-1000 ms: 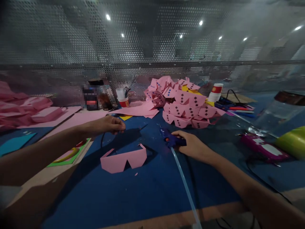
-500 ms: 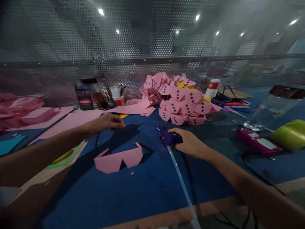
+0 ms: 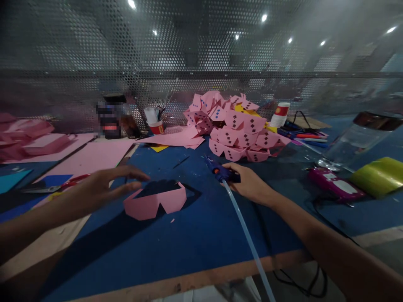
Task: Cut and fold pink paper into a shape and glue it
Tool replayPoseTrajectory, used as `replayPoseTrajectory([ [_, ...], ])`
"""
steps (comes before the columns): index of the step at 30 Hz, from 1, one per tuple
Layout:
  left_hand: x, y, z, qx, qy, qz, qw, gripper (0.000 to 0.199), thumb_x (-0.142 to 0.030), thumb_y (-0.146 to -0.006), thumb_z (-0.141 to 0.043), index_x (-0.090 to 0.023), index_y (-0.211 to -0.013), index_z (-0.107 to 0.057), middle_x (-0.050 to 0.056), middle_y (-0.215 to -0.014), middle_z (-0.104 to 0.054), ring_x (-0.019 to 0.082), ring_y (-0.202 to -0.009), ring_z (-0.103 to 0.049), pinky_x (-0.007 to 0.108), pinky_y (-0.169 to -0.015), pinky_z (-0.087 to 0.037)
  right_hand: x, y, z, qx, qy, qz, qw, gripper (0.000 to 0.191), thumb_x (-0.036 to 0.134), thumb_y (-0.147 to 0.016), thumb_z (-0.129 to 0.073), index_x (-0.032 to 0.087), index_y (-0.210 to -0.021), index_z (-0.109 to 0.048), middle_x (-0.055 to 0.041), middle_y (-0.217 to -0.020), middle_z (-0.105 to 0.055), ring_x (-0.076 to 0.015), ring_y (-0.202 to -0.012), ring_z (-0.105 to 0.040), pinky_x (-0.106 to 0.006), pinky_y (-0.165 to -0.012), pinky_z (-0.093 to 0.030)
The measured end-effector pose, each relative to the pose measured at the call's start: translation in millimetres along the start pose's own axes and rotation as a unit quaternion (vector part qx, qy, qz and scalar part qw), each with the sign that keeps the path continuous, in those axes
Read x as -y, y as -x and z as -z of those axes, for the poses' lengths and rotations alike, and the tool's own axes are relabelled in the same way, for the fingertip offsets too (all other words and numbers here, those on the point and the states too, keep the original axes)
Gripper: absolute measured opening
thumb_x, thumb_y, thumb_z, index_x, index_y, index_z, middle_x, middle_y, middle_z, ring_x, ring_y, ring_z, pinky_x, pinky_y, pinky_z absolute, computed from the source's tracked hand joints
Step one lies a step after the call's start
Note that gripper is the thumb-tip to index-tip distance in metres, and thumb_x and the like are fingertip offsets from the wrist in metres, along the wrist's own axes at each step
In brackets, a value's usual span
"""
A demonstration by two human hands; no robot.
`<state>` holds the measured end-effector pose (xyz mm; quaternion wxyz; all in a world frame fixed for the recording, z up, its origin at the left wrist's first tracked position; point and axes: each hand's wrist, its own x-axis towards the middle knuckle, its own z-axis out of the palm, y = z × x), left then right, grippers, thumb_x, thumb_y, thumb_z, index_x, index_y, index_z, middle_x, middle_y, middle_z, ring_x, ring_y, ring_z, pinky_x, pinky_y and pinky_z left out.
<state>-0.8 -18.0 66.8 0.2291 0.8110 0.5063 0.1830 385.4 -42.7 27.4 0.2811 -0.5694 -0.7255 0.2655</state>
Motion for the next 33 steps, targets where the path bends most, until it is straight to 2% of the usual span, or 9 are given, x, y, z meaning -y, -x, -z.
replayPoseTrajectory([
  [2, 2, 16, -16.7, -0.017, -0.006, -0.011, 1.000, 0.037, -0.063, -0.079, -0.067, -0.044, -0.111, -0.073, 0.001, -0.118, -0.073, 0.030, -0.109, -0.065, 0.039, -0.086, -0.053, 4, 1, 2, 0.000, 0.005, 0.008, 1.000, 0.044, 0.040, -0.082, -0.068, 0.019, -0.121, -0.067, -0.0047, -0.106, -0.074, -0.0251, -0.093, -0.068, -0.031, -0.080, -0.053],
  [5, 3, 25, -38.0, -0.035, -0.008, -0.025, 0.999, 0.034, -0.062, -0.077, -0.067, -0.041, -0.102, -0.076, 0.004, -0.106, -0.075, 0.031, -0.101, -0.066, 0.042, -0.088, -0.051, 11, 4, 3, 0.003, 0.001, 0.018, 1.000, 0.043, 0.042, -0.086, -0.064, 0.017, -0.121, -0.069, -0.0036, -0.091, -0.072, -0.0224, -0.080, -0.065, -0.030, -0.071, -0.050],
  [8, 3, 25, -46.8, -0.029, 0.014, -0.008, 0.999, 0.029, -0.060, -0.078, -0.064, -0.037, -0.089, -0.077, 0.004, -0.094, -0.076, 0.029, -0.088, -0.067, 0.041, -0.082, -0.051, 19, 7, 1, -0.003, -0.024, 0.008, 1.000, 0.043, 0.046, -0.088, -0.064, 0.018, -0.119, -0.072, -0.0015, -0.077, -0.066, -0.0172, -0.066, -0.057, -0.028, -0.062, -0.045],
  [12, 4, 20, -38.7, -0.024, 0.044, 0.044, 0.998, 0.029, -0.058, -0.079, -0.064, -0.033, -0.087, -0.075, 0.001, -0.087, -0.075, 0.026, -0.081, -0.067, 0.035, -0.071, -0.050, 38, 9, -3, 0.003, -0.069, 0.002, 0.998, 0.042, 0.055, -0.089, -0.064, 0.022, -0.113, -0.073, 0.0012, -0.068, -0.059, -0.0121, -0.056, -0.046, -0.024, -0.052, -0.037],
  [18, -8, 10, -23.1, -0.034, 0.250, 0.090, 0.964, 0.038, -0.058, -0.073, -0.074, -0.025, -0.092, -0.073, 0.001, -0.083, -0.072, 0.021, -0.077, -0.065, 0.026, -0.064, -0.048, 77, 7, -12, 0.084, -0.152, 0.066, 0.983, 0.041, 0.057, -0.091, -0.062, 0.024, -0.113, -0.071, 0.0004, -0.074, -0.060, -0.0118, -0.062, -0.054, -0.024, -0.057, -0.043],
  [22, -11, 12, -26.3, -0.056, 0.310, 0.093, 0.945, 0.036, -0.056, -0.081, -0.071, -0.021, -0.090, -0.071, 0.000, -0.078, -0.066, 0.016, -0.072, -0.059, 0.022, -0.062, -0.043, 81, 5, -28, 0.107, -0.187, 0.071, 0.974, 0.038, 0.052, -0.088, -0.068, 0.021, -0.109, -0.070, 0.0020, -0.069, -0.057, -0.0110, -0.059, -0.053, -0.022, -0.053, -0.040],
  [26, -2, 18, -25.8, -0.082, 0.308, 0.088, 0.944, 0.036, -0.056, -0.084, -0.069, -0.021, -0.090, -0.072, 0.000, -0.081, -0.066, 0.015, -0.075, -0.058, 0.021, -0.064, -0.042, 75, 6, -38, 0.098, -0.178, 0.059, 0.977, 0.033, 0.047, -0.084, -0.075, 0.018, -0.098, -0.071, 0.0030, -0.068, -0.055, -0.0088, -0.056, -0.045, -0.022, -0.050, -0.034],
  [29, 1, 20, -23.0, -0.111, 0.263, 0.087, 0.954, 0.037, -0.057, -0.084, -0.070, -0.021, -0.089, -0.072, 0.000, -0.080, -0.065, 0.015, -0.075, -0.056, 0.021, -0.063, -0.040, 74, 8, -37, 0.090, -0.156, 0.065, 0.981, 0.029, 0.045, -0.084, -0.075, 0.018, -0.093, -0.069, 0.0024, -0.070, -0.056, -0.0096, -0.059, -0.047, -0.022, -0.052, -0.034],
  [33, 0, 22, -24.8, -0.109, 0.265, 0.084, 0.954, 0.038, -0.058, -0.083, -0.070, -0.021, -0.087, -0.071, -0.001, -0.077, -0.063, 0.014, -0.071, -0.055, 0.020, -0.060, -0.040, 79, 10, -35, 0.089, -0.112, 0.082, 0.986, 0.031, 0.048, -0.087, -0.070, 0.018, -0.085, -0.064, 0.0010, -0.072, -0.055, -0.0110, -0.061, -0.048, -0.023, -0.053, -0.033],
])
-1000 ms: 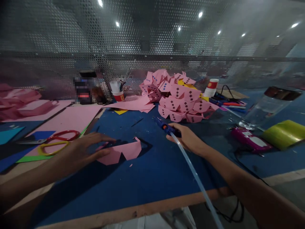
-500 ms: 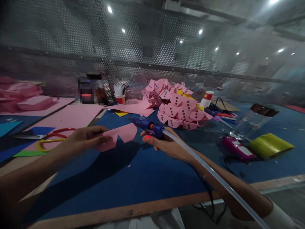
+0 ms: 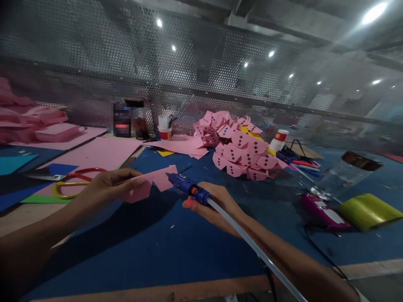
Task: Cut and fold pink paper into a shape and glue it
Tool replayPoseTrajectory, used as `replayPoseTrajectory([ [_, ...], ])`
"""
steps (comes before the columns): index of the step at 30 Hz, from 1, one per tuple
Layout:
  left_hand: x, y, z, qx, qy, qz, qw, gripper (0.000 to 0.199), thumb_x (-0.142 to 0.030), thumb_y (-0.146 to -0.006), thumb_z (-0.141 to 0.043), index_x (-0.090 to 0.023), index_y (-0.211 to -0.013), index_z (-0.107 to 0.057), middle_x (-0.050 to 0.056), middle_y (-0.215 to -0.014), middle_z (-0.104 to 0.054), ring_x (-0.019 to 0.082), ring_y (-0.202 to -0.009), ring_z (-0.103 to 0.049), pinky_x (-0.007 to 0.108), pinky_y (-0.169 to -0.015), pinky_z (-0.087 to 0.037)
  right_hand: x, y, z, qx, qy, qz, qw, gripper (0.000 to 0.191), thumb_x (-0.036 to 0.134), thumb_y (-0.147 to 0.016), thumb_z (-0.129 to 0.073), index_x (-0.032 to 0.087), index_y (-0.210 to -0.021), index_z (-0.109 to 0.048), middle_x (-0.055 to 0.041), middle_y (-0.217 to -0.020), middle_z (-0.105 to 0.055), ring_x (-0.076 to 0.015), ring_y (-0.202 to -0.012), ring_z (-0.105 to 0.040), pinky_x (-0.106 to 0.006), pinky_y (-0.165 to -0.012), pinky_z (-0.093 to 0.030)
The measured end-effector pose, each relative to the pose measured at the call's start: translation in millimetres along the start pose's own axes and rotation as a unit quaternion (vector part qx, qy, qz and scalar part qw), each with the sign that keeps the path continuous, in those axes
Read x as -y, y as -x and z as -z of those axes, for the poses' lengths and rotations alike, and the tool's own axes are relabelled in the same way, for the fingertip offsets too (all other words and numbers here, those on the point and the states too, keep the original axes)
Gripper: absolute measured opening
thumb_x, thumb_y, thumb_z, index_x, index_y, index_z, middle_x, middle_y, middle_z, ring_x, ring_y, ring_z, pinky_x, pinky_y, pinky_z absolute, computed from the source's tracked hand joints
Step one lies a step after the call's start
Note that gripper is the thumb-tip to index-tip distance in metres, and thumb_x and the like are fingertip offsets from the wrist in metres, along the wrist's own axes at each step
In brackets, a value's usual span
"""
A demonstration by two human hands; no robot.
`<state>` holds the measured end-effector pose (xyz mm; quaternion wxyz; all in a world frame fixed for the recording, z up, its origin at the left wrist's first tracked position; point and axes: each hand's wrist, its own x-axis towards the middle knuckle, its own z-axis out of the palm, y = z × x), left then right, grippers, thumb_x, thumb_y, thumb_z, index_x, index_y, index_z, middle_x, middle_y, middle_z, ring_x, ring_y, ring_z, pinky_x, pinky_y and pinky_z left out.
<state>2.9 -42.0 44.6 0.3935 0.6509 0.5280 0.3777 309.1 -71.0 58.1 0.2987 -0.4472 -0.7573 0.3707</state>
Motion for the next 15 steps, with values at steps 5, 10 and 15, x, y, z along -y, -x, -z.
replayPoseTrajectory([
  [5, 2.4, 3.2, -3.4, 0.005, 0.004, -0.007, 1.000, 0.035, -0.056, -0.084, -0.071, -0.022, -0.088, -0.072, -0.002, -0.076, -0.064, 0.013, -0.071, -0.055, 0.019, -0.060, -0.040, 1.8, 0.1, -3.9, -0.013, 0.018, 0.027, 0.999, 0.036, 0.049, -0.087, -0.069, 0.019, -0.076, -0.052, 0.0021, -0.069, -0.048, -0.0110, -0.060, -0.044, -0.023, -0.052, -0.030],
  [10, 5.1, 4.1, -2.1, 0.009, -0.007, -0.014, 1.000, 0.035, -0.056, -0.085, -0.069, -0.022, -0.089, -0.072, -0.001, -0.079, -0.065, 0.014, -0.072, -0.056, 0.019, -0.060, -0.041, 3.9, 1.3, -6.2, -0.007, 0.030, 0.040, 0.999, 0.040, 0.051, -0.089, -0.066, 0.021, -0.072, -0.046, 0.0034, -0.065, -0.043, -0.0109, -0.058, -0.041, -0.024, -0.052, -0.028],
  [15, 3.7, 3.5, -2.9, 0.005, -0.017, -0.016, 1.000, 0.036, -0.057, -0.085, -0.068, -0.023, -0.093, -0.072, -0.001, -0.079, -0.064, 0.014, -0.072, -0.056, 0.020, -0.061, -0.042, 5.9, -0.5, -6.5, -0.002, 0.057, 0.050, 0.997, 0.046, 0.055, -0.089, -0.065, 0.022, -0.069, -0.041, 0.0044, -0.062, -0.039, -0.0108, -0.057, -0.039, -0.024, -0.051, -0.027],
])
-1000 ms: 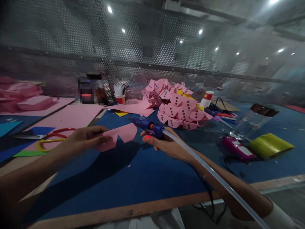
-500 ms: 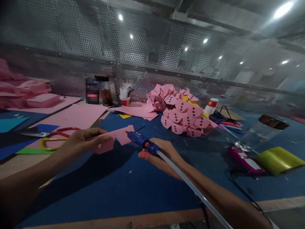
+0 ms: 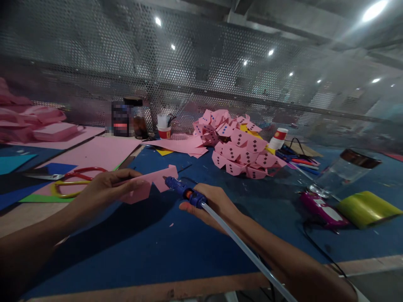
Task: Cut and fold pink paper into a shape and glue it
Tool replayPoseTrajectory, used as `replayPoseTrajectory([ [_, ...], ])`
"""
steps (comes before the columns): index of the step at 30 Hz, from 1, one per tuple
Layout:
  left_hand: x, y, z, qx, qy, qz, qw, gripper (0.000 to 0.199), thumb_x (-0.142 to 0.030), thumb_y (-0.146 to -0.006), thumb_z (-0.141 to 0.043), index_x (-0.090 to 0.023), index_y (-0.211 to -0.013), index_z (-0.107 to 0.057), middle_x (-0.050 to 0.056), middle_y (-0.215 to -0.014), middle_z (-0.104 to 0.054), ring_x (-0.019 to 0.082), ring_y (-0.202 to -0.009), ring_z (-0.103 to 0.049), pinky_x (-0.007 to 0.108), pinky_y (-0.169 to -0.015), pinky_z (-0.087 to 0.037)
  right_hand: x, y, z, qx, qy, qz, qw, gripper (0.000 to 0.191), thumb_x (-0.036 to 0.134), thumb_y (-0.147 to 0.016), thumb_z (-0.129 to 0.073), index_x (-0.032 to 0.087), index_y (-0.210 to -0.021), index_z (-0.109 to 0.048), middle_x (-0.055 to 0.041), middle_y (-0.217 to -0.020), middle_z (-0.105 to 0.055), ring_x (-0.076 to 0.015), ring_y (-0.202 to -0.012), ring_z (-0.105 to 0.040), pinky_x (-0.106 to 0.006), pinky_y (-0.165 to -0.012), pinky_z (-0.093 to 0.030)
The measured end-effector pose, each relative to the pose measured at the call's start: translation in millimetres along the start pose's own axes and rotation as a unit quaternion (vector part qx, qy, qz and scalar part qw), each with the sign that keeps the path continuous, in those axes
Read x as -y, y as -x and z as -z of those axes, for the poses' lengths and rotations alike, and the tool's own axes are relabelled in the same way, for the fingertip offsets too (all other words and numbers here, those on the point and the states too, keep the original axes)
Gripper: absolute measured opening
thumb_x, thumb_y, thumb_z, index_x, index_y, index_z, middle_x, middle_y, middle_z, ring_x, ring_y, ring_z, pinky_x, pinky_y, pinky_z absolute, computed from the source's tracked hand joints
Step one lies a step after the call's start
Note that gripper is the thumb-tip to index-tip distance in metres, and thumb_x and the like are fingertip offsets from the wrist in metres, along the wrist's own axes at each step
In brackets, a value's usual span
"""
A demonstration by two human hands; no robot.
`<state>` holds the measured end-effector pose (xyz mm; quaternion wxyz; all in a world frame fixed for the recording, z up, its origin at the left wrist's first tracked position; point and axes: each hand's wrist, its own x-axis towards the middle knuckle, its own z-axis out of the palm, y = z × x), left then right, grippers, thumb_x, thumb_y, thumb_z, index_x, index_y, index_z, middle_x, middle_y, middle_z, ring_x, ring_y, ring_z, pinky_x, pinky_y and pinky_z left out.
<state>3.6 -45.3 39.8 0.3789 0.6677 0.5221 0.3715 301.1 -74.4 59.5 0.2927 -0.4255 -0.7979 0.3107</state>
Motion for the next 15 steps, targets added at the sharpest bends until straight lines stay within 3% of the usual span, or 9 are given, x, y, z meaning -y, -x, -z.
replayPoseTrajectory([
  [15, -5.6, 2.0, -0.5, 0.011, -0.032, -0.018, 0.999, 0.037, -0.058, -0.086, -0.065, -0.021, -0.088, -0.072, -0.001, -0.077, -0.063, 0.014, -0.071, -0.054, 0.021, -0.060, -0.038, -5.5, -1.4, -2.5, 0.002, 0.022, -0.007, 1.000, 0.049, 0.061, -0.088, -0.063, 0.021, -0.069, -0.041, 0.0041, -0.062, -0.041, -0.0107, -0.056, -0.039, -0.023, -0.050, -0.027],
])
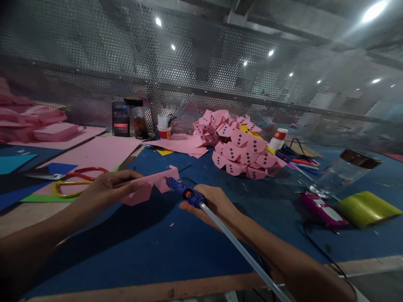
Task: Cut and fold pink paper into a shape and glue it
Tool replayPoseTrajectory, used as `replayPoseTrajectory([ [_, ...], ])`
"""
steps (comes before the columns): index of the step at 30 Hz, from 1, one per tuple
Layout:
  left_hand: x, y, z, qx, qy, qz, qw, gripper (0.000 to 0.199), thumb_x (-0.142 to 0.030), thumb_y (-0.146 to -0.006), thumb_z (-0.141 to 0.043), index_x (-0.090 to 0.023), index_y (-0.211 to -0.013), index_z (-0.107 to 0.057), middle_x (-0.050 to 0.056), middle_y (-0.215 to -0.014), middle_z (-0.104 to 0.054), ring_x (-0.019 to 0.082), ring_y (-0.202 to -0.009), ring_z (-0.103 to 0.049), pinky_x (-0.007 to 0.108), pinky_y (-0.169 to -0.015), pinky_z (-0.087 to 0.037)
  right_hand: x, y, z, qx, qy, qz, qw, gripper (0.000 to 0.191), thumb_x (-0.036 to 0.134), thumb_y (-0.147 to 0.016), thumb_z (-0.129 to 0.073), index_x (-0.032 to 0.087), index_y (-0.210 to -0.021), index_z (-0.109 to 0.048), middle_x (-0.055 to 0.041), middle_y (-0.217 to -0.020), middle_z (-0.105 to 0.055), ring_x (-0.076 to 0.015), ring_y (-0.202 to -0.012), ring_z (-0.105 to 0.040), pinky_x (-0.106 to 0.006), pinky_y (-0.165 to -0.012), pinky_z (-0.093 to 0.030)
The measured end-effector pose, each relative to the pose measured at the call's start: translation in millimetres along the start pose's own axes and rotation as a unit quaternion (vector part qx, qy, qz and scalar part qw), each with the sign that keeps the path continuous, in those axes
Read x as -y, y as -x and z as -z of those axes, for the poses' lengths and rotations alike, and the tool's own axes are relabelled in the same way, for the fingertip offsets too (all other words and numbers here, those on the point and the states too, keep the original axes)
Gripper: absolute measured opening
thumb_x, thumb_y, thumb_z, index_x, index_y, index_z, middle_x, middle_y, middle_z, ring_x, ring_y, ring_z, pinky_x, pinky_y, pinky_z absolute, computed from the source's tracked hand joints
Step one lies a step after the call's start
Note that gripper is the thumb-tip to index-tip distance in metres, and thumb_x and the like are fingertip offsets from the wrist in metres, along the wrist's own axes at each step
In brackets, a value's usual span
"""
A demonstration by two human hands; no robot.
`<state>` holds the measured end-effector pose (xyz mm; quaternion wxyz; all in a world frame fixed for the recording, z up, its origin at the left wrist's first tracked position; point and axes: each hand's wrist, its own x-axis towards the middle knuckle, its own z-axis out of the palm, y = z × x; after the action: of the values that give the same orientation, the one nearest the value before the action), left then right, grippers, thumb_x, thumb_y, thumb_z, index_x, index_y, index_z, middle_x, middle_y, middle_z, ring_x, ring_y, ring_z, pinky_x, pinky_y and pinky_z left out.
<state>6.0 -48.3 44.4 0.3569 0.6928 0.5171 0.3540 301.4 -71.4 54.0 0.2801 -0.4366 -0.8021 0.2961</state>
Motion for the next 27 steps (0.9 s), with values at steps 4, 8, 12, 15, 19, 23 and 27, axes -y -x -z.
replayPoseTrajectory([
  [4, 0.6, 0.3, 0.5, 0.003, 0.000, -0.003, 1.000, 0.038, -0.057, -0.087, -0.065, -0.021, -0.088, -0.072, 0.000, -0.077, -0.064, 0.015, -0.071, -0.054, 0.022, -0.060, -0.038, -0.7, -0.1, -0.7, 0.007, -0.009, -0.011, 1.000, 0.048, 0.060, -0.088, -0.063, 0.021, -0.070, -0.041, 0.0040, -0.062, -0.040, -0.0105, -0.056, -0.039, -0.023, -0.050, -0.027],
  [8, 2.9, -0.6, 0.7, 0.007, -0.001, -0.006, 1.000, 0.036, -0.056, -0.087, -0.064, -0.021, -0.087, -0.072, 0.000, -0.077, -0.064, 0.015, -0.071, -0.054, 0.022, -0.060, -0.039, -1.5, 0.0, -1.4, 0.013, -0.005, -0.015, 1.000, 0.049, 0.061, -0.087, -0.064, 0.021, -0.070, -0.041, 0.0039, -0.062, -0.040, -0.0105, -0.056, -0.038, -0.023, -0.049, -0.027],
  [12, 2.1, -0.8, 0.4, 0.004, -0.005, -0.003, 1.000, 0.037, -0.057, -0.087, -0.064, -0.021, -0.085, -0.072, 0.000, -0.076, -0.064, 0.016, -0.071, -0.054, 0.023, -0.059, -0.039, -1.9, -0.1, -1.5, 0.010, 0.002, -0.015, 1.000, 0.049, 0.061, -0.087, -0.063, 0.021, -0.069, -0.041, 0.0037, -0.062, -0.040, -0.0104, -0.056, -0.038, -0.023, -0.048, -0.026],
  [15, 0.4, -0.1, 0.6, 0.007, -0.005, -0.005, 1.000, 0.037, -0.057, -0.088, -0.064, -0.021, -0.085, -0.072, 0.000, -0.077, -0.063, 0.015, -0.071, -0.054, 0.022, -0.060, -0.038, -1.8, 0.3, -1.2, 0.012, -0.008, -0.016, 1.000, 0.048, 0.060, -0.087, -0.064, 0.021, -0.069, -0.042, 0.0036, -0.062, -0.041, -0.0104, -0.056, -0.039, -0.022, -0.048, -0.027],
  [19, 0.4, 0.0, 1.2, 0.011, 0.006, -0.001, 1.000, 0.036, -0.057, -0.087, -0.065, -0.021, -0.085, -0.071, -0.001, -0.076, -0.061, 0.014, -0.071, -0.052, 0.022, -0.060, -0.036, -1.6, 0.6, -0.7, 0.013, -0.018, -0.019, 1.000, 0.048, 0.060, -0.086, -0.065, 0.021, -0.069, -0.042, 0.0035, -0.062, -0.042, -0.0104, -0.057, -0.040, -0.022, -0.048, -0.027],
  [23, 1.6, -1.0, 0.9, 0.016, 0.008, 0.004, 1.000, 0.036, -0.057, -0.087, -0.065, -0.021, -0.086, -0.071, -0.002, -0.077, -0.062, 0.014, -0.072, -0.052, 0.022, -0.062, -0.036, -1.9, 0.0, -0.7, 0.008, -0.014, -0.019, 1.000, 0.049, 0.061, -0.087, -0.064, 0.021, -0.068, -0.042, 0.0036, -0.061, -0.041, -0.0103, -0.057, -0.038, -0.022, -0.048, -0.026],
  [27, 1.0, -1.4, 0.3, 0.011, 0.003, 0.002, 1.000, 0.037, -0.058, -0.087, -0.065, -0.021, -0.085, -0.071, -0.001, -0.077, -0.062, 0.015, -0.072, -0.053, 0.022, -0.062, -0.036, -1.8, -0.8, -0.8, 0.005, -0.011, -0.017, 1.000, 0.050, 0.061, -0.086, -0.065, 0.021, -0.068, -0.041, 0.0037, -0.062, -0.040, -0.0101, -0.057, -0.037, -0.022, -0.049, -0.026],
])
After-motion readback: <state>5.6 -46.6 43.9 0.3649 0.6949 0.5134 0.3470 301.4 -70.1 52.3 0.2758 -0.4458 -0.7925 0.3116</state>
